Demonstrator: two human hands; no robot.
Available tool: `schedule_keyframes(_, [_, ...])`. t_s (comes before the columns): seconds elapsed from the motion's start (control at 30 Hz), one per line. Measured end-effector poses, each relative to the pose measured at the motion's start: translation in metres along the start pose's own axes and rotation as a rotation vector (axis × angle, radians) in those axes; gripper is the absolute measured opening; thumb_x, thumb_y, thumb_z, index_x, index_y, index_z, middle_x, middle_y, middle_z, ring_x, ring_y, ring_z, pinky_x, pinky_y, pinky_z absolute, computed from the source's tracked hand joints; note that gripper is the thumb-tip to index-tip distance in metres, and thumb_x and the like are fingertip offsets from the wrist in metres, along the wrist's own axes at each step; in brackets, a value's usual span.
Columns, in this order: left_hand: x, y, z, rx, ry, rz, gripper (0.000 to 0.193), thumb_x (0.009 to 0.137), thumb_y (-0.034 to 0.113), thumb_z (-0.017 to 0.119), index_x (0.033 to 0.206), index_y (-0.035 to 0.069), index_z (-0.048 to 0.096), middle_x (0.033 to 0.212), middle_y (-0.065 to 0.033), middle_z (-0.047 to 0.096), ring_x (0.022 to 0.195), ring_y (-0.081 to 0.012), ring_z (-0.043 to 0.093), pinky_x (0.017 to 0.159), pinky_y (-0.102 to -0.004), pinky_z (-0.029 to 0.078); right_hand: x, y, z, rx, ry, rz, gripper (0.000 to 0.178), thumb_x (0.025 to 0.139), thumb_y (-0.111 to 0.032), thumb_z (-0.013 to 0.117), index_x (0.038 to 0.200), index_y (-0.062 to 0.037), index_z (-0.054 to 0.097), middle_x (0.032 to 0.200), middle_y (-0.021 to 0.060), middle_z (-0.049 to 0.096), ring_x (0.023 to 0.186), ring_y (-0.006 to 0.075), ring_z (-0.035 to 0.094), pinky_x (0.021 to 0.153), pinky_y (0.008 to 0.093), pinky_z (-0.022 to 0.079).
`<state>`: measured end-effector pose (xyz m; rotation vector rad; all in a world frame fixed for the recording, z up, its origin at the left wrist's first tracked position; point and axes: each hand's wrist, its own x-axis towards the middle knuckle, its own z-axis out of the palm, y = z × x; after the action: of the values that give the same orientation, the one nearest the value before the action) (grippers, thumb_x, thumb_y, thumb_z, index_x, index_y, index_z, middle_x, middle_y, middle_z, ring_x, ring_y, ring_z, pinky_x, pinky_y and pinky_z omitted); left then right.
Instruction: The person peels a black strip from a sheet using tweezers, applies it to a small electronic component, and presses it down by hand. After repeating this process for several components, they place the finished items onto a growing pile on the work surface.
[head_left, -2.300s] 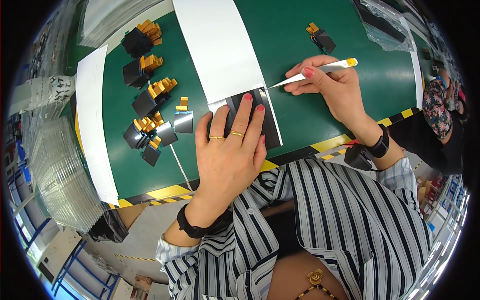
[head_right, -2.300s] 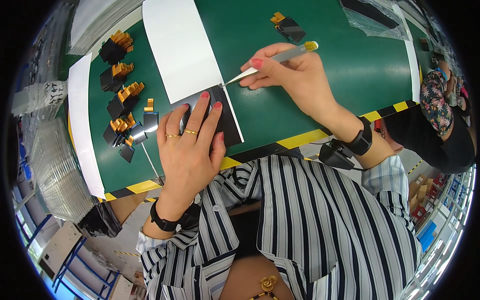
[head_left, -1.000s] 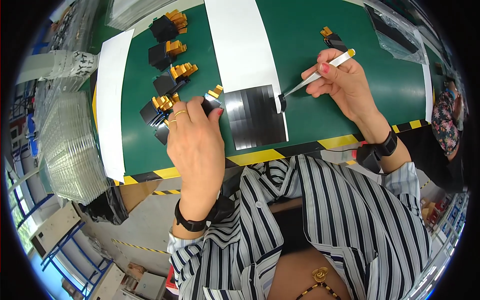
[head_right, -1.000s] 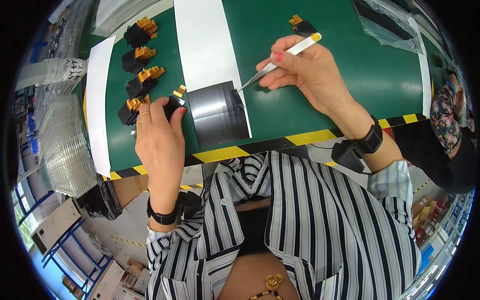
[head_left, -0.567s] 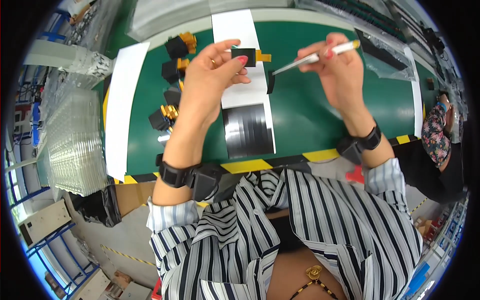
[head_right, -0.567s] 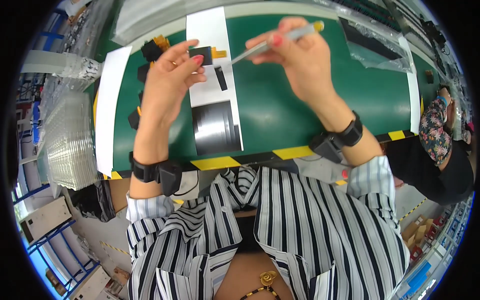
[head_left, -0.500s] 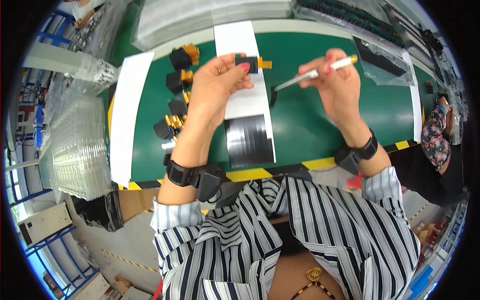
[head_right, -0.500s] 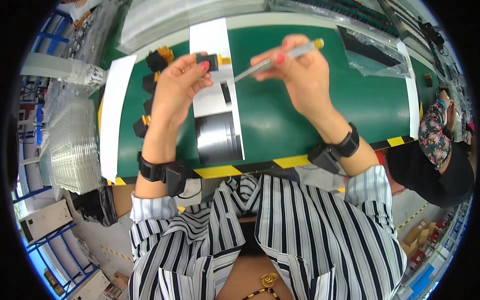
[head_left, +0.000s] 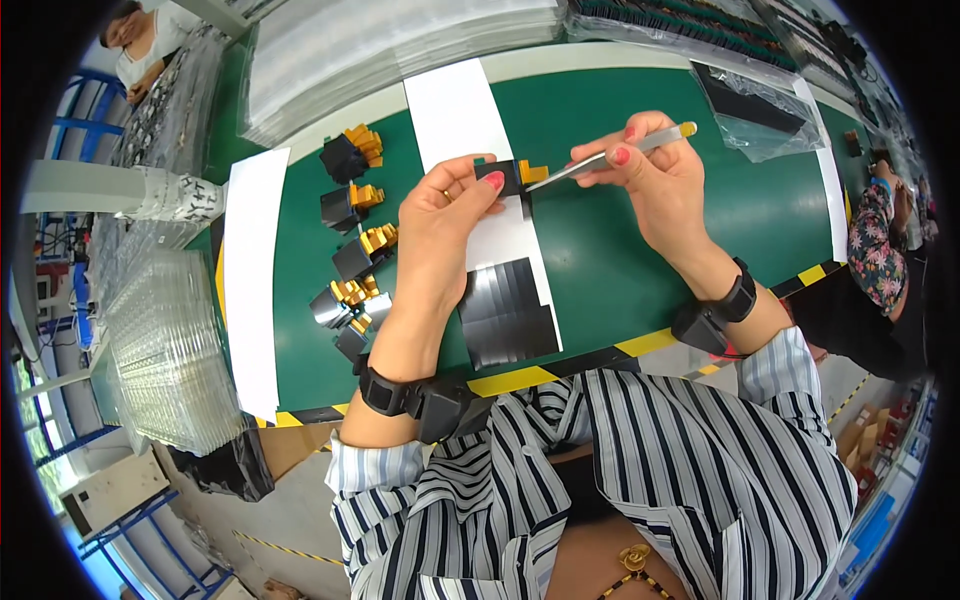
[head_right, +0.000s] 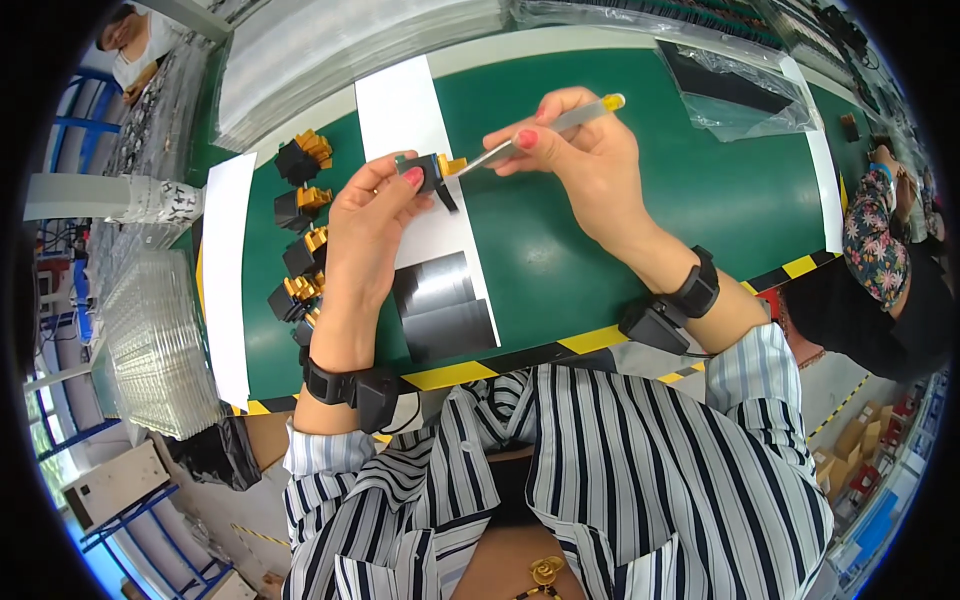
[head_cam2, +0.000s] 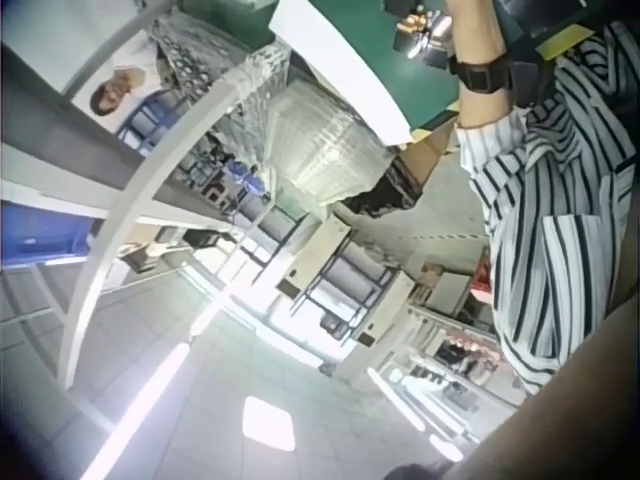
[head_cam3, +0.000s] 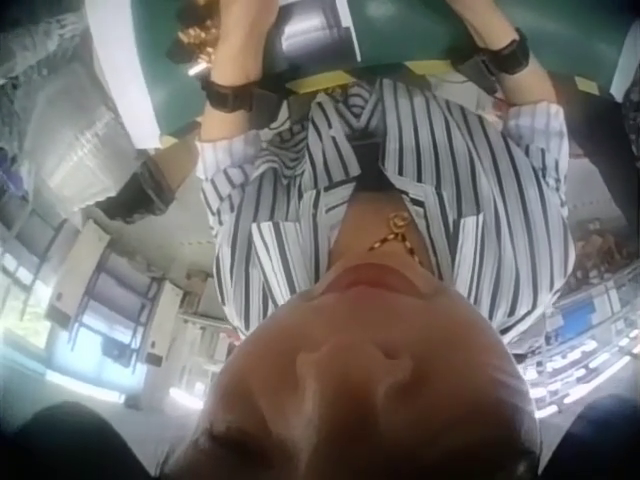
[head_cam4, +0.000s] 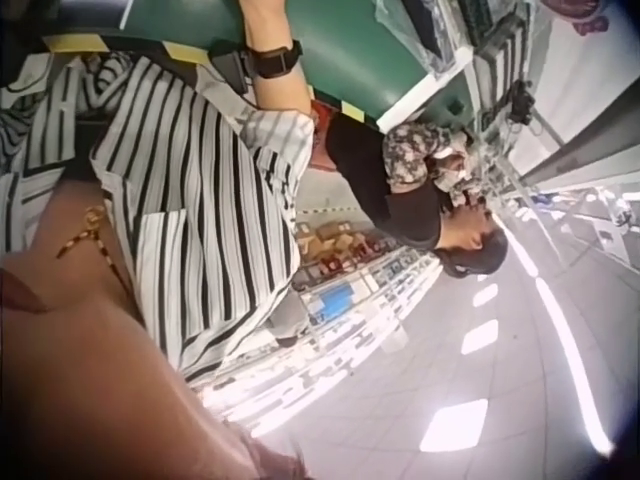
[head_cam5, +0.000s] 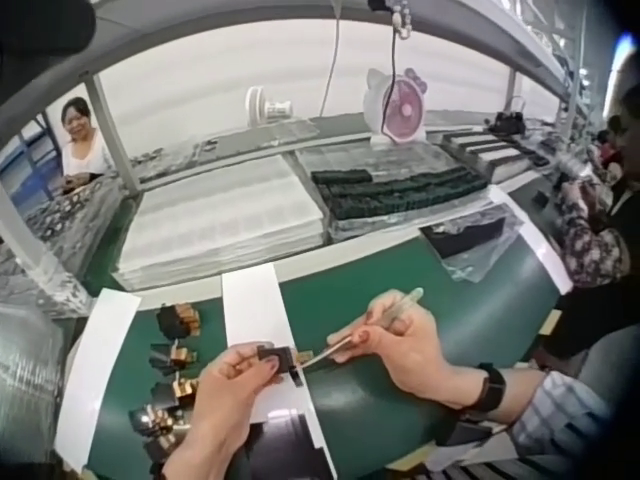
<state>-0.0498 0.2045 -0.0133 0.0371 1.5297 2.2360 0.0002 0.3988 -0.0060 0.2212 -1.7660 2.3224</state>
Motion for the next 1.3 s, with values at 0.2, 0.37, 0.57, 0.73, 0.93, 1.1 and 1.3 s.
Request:
schedule_keyframes(0.2, [-0.0018, 0.0023, 0.0014, -0.027, -0.012, -0.038, 0.02, 0.077, 0.002, 0.058, 0.096, -0.003, 0.056, 0.079, -0.0032, 0.058, 0.07, -0.0088, 0.054, 0.066, -0.0221, 0.046, 0.0043, 0.0043, -0.001, -0.016, 0.033, -0.011, 0.009, 0.086, -0.007, 0.049, 0.091, -0.004, 0.042, 0.09, 0.0207, 0.058, 0.085, 0.0278, 0.06, 0.071, 0.034, 0.052])
schedule_keyframes(0.37, [-0.003, 0.001, 0.0009, -0.019, -0.035, -0.044, 0.02, 0.079, 0.003, 0.056, 0.098, -0.004, 0.054, 0.085, -0.0068, 0.059, 0.076, -0.0123, 0.056, 0.073, -0.0264, 0.048, 0.0035, 0.0022, -0.0017, -0.011, 0.054, 0.016, 0.008, 0.087, -0.007, 0.048, 0.091, -0.0042, 0.042, 0.093, 0.0231, 0.058, 0.083, 0.0268, 0.06, 0.072, 0.0334, 0.052])
schedule_keyframes(0.57, [-0.0038, 0.0007, 0.0008, -0.019, -0.039, -0.056, 0.02, 0.08, 0.003, 0.055, 0.099, -0.005, 0.053, 0.088, -0.0087, 0.058, 0.078, -0.0143, 0.057, 0.076, -0.0284, 0.048, 0.0036, 0.0035, -0.0022, -0.004, 0.064, 0.026, 0.007, 0.087, -0.008, 0.047, 0.091, -0.0042, 0.043, 0.095, 0.0243, 0.057, 0.081, 0.0263, 0.061, 0.073, 0.0323, 0.051])
schedule_keyframes(0.73, [-0.004, -0.0003, 0.001, -0.021, -0.041, -0.066, 0.02, 0.08, 0.003, 0.055, 0.098, -0.005, 0.054, 0.088, -0.0089, 0.058, 0.078, -0.0148, 0.057, 0.076, -0.0288, 0.048, 0.004, 0.0023, -0.0005, 0.002, 0.084, 0.028, 0.007, 0.087, -0.008, 0.047, 0.091, -0.0039, 0.043, 0.094, 0.0239, 0.057, 0.08, 0.0255, 0.061, 0.073, 0.0316, 0.051])
schedule_keyframes(0.93, [-0.0043, 0.0007, 0.0018, -0.025, -0.049, -0.085, 0.02, 0.08, 0.003, 0.055, 0.098, -0.005, 0.054, 0.088, -0.0093, 0.058, 0.078, -0.0155, 0.057, 0.076, -0.0292, 0.048, 0.0045, 0.0019, 0.0002, -0.007, 0.103, 0.023, 0.008, 0.087, -0.009, 0.047, 0.091, -0.0037, 0.043, 0.094, 0.0237, 0.058, 0.08, 0.0247, 0.061, 0.073, 0.0312, 0.051])
schedule_keyframes(1.1, [-0.0048, 0.001, 0.0019, -0.02, -0.052, -0.091, 0.02, 0.08, 0.003, 0.055, 0.098, -0.005, 0.054, 0.089, -0.0097, 0.058, 0.079, -0.0158, 0.057, 0.077, -0.0295, 0.048, 0.0041, 0.0022, -0.0007, -0.012, 0.108, 0.032, 0.008, 0.087, -0.01, 0.048, 0.091, -0.0039, 0.043, 0.094, 0.0235, 0.058, 0.079, 0.0244, 0.061, 0.072, 0.0308, 0.051])
schedule_keyframes(1.3, [-0.0046, 0.0007, 0.0011, -0.048, -0.015, -0.07, 0.018, 0.079, 0.002, 0.056, 0.096, -0.005, 0.054, 0.086, -0.0083, 0.058, 0.077, -0.0143, 0.056, 0.075, -0.0285, 0.048, 0.0012, -0.0028, -0.0059, 0.132, -0.038, 0.052, 0.009, 0.088, -0.012, 0.048, 0.09, -0.0051, 0.042, 0.093, 0.0231, 0.058, 0.077, 0.0235, 0.062, 0.071, 0.0299, 0.051])
